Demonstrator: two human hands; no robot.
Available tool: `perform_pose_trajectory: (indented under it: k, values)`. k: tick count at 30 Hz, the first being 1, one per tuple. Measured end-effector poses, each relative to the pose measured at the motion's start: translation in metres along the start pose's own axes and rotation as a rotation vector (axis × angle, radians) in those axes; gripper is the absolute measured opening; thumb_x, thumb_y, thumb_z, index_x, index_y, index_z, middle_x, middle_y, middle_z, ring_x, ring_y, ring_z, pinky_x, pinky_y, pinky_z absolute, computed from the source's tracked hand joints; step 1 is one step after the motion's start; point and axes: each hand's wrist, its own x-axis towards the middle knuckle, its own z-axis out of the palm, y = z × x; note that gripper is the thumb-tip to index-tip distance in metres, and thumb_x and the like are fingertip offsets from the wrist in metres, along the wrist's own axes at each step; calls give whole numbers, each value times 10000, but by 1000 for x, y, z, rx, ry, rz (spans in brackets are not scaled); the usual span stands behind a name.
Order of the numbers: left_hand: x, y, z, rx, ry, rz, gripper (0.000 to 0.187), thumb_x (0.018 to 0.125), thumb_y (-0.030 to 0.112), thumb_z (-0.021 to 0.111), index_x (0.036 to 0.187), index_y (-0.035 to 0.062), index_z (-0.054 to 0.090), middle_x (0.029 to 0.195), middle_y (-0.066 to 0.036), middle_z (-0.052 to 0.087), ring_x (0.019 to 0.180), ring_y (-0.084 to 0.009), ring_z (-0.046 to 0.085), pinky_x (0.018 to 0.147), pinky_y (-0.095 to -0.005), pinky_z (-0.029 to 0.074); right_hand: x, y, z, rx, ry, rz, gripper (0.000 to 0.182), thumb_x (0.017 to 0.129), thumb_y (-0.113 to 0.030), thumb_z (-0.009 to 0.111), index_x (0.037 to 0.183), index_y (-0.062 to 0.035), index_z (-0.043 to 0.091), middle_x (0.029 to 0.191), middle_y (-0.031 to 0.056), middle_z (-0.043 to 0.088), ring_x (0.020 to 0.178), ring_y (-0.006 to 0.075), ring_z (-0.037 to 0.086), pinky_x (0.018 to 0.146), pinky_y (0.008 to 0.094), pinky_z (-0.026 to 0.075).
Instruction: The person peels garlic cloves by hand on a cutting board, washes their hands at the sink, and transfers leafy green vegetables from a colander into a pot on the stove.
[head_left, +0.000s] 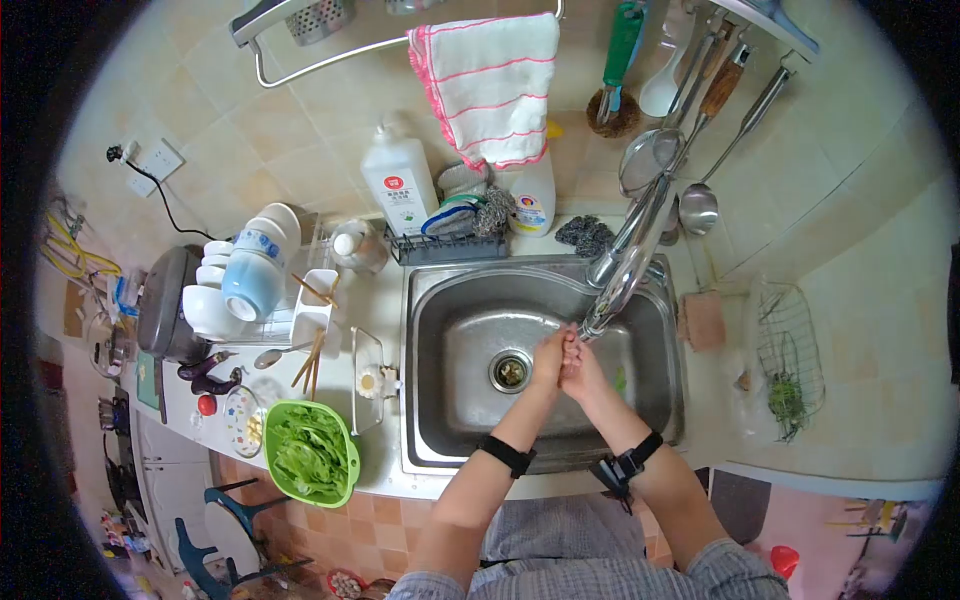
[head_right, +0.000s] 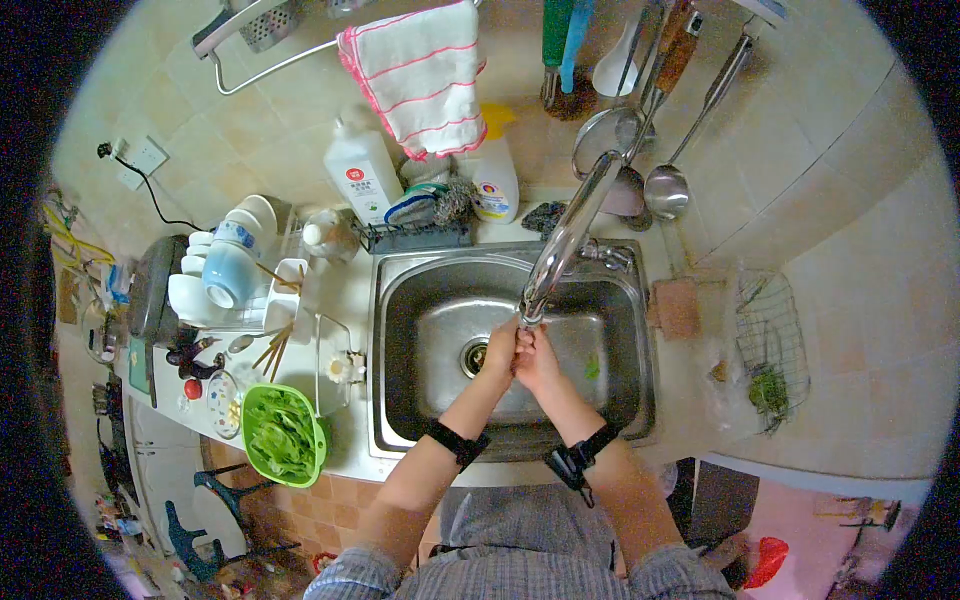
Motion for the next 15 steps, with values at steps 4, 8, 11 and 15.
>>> perform_pose_trajectory:
  k: [4,8,11,15]
  values:
    - [1,2,-13,-57,26,-233,283,823,321,451,707,78,537,538,-28,521,415,-118,481,433,-209,408,3,-2,16,-175,-27,230,289,828,-329,470,664,-97,522,479,-11,446,437,157,444,407,326,326]
    - [-4,-16,-4,-157,83,-98,285,862,319,375,918,77,515,819,-44,561,714,-163,540,642,-287,440,30,28,4,-1076,489,-605,344,808,-333,496,624,-44,532,505,40,508,470,207,489,450,352,364]
    - [-15,-25,17,-120,132,-16,332,879,329,327,1060,87,467,972,-48,545,867,-178,524,755,-314,422,31,7,2,-1583,645,-503,317,746,-322,566,753,-7,594,698,118,605,675,228,575,624,366,429]
    - [14,-32,0,-60,89,3,431,873,423,302,1057,75,476,940,-79,538,867,-163,503,760,-302,398,5,13,39,-1236,302,-586,415,851,-435,384,1035,-95,532,969,60,540,882,158,464,814,271,340]
